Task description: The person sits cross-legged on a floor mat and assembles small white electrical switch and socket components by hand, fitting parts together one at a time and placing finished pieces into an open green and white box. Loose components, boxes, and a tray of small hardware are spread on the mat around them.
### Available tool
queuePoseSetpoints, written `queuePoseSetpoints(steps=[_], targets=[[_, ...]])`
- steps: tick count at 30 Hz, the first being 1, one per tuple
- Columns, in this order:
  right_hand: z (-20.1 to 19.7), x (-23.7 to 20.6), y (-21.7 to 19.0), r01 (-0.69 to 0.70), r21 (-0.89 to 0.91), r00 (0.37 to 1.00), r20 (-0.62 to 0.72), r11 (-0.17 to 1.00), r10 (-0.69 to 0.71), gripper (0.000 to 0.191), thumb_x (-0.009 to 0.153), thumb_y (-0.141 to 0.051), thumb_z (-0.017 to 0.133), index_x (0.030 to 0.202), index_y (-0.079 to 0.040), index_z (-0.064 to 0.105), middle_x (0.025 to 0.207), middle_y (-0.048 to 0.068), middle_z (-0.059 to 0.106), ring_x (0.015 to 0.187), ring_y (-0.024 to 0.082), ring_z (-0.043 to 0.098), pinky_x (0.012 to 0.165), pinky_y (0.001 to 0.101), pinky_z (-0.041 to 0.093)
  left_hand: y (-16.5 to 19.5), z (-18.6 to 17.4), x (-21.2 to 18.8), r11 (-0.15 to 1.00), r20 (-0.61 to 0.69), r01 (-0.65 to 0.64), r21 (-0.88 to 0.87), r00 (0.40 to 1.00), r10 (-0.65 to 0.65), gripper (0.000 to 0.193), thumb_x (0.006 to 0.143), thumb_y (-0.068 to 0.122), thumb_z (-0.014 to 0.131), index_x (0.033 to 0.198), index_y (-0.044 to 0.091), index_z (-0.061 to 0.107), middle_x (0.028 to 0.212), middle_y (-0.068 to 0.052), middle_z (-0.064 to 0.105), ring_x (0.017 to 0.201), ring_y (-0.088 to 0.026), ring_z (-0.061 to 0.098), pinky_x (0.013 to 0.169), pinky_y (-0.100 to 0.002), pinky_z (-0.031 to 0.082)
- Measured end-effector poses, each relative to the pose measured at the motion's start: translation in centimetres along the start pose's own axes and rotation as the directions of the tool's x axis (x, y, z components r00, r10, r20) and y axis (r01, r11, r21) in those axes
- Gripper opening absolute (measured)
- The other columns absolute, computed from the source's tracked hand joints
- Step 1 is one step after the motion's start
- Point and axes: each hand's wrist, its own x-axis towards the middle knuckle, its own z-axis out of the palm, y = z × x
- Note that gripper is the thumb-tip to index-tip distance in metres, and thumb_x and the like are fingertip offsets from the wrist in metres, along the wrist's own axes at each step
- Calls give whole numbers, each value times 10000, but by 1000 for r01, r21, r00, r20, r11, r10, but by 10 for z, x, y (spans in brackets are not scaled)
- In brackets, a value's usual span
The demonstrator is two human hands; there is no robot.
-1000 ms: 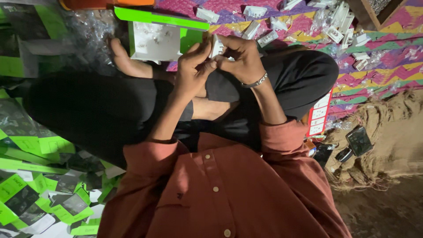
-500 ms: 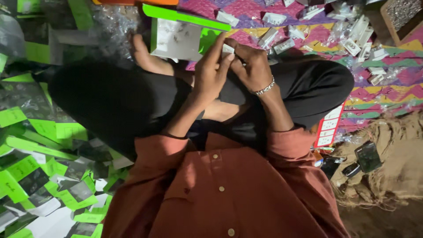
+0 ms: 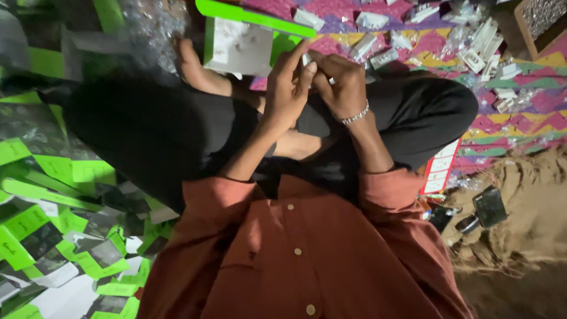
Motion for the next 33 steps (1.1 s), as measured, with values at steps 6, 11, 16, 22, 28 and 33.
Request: queuePoseSetpoints(steps=[6,11,16,22,28,33], targets=[[-1,-6,10,-67,183,997,-12,981,70,281,934,20,660,1203,42,734,831,125,680,741,182,671,690,321,523,-7,-1,2,956,-2,-287,56,958,287,411,1191,233,520,1572,118,419,1228,-133,624,1023,-193,653,914,-331,567],[-3,-10,17,-150,486,986,6,861,169,313,955,104,558,1211,81,736,895,103,698,748,138,614,671,275,497,-2,-22,5,896,338,194,-399,940,-53,517,1139,358,489,1583,99,434,935,-62,660,758,-133,687,704,-272,596],[9,-10,24,-274,740,939,68,614,337,241,998,103,505,1077,92,733,767,83,689,572,143,617,532,270,498,-2,-17,4,759,305,242,-605,950,-60,462,1147,342,505,1510,57,478,960,-95,688,793,-175,705,725,-308,604],[10,-6,33,-313,809,919,125,498,373,187,1022,93,529,1001,87,714,763,114,687,587,163,619,543,292,489,-14,-14,8,743,315,240,-625,948,-41,378,1166,251,460,1494,64,482,968,-115,715,788,-180,706,714,-309,603],[-15,0,22,-81,314,989,147,946,36,206,947,52,691,1150,62,719,1054,141,702,906,206,690,769,307,568,-17,-10,7,871,163,156,-466,983,-89,326,1149,207,487,1441,65,517,1138,-76,653,760,-127,671,650,-263,564],[-22,5,18,-16,95,987,159,995,1,182,955,-42,822,1107,6,735,1105,128,692,936,198,708,777,288,581,-20,-7,4,824,174,260,-503,965,-198,342,1143,217,554,1447,61,535,1079,-109,683,755,-122,664,652,-254,540]])
